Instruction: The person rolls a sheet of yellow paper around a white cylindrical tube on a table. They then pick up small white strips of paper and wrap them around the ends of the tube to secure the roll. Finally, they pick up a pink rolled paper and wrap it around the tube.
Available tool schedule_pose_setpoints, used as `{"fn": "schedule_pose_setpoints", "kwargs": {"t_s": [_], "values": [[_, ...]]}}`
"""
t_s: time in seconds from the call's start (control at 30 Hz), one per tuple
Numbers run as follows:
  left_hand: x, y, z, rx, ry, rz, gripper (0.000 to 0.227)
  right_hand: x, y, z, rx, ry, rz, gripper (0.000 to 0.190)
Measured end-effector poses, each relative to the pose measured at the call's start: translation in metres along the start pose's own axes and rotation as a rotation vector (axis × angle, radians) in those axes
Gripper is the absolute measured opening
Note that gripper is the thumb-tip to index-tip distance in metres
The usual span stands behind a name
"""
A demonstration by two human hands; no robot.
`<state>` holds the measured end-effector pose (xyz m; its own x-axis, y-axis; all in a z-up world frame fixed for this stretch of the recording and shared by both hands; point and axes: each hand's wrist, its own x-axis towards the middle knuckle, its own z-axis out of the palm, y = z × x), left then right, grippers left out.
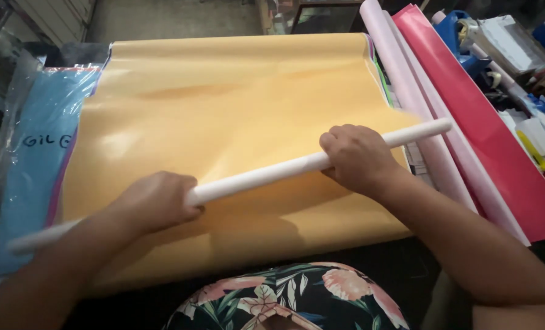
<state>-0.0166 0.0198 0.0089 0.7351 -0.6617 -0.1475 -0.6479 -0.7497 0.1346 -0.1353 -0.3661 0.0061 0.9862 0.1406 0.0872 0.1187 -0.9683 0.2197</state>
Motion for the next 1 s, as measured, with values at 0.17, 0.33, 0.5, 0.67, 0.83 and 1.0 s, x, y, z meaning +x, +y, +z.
{"fn": "schedule_pose_setpoints", "kwargs": {"t_s": [0.17, 0.33, 0.5, 0.67, 0.83, 1.0], "values": [[-0.001, 0.006, -0.006, 0.269, 0.079, -0.02, 0.036, 0.0, -0.011, -0.017, 0.078, -0.24, 0.098, 0.039], [-0.007, 0.015, -0.015, -0.06, -0.218, -0.048, 0.044, -0.006, -0.008, -0.014, -0.041, 0.045, -0.046, 0.035], [-0.012, 0.011, -0.024, -0.038, -0.18, -0.089, 0.038, -0.005, -0.003, -0.002, -0.049, 0.208, -0.085, 0.033], [-0.001, -0.013, 0.01, 0.292, 0.163, 0.062, 0.04, -0.002, -0.004, -0.003, -0.001, 0.059, -0.007, 0.041], [0.012, 0.002, -0.013, 0.011, -0.162, -0.057, 0.044, 0.007, -0.002, -0.004, -0.05, 0.182, -0.034, 0.036], [0.017, 0.01, -0.031, 0.247, 0.122, -0.018, 0.037, 0.023, 0.007, 0.002, 0.037, 0.051, 0.061, 0.036]]}}
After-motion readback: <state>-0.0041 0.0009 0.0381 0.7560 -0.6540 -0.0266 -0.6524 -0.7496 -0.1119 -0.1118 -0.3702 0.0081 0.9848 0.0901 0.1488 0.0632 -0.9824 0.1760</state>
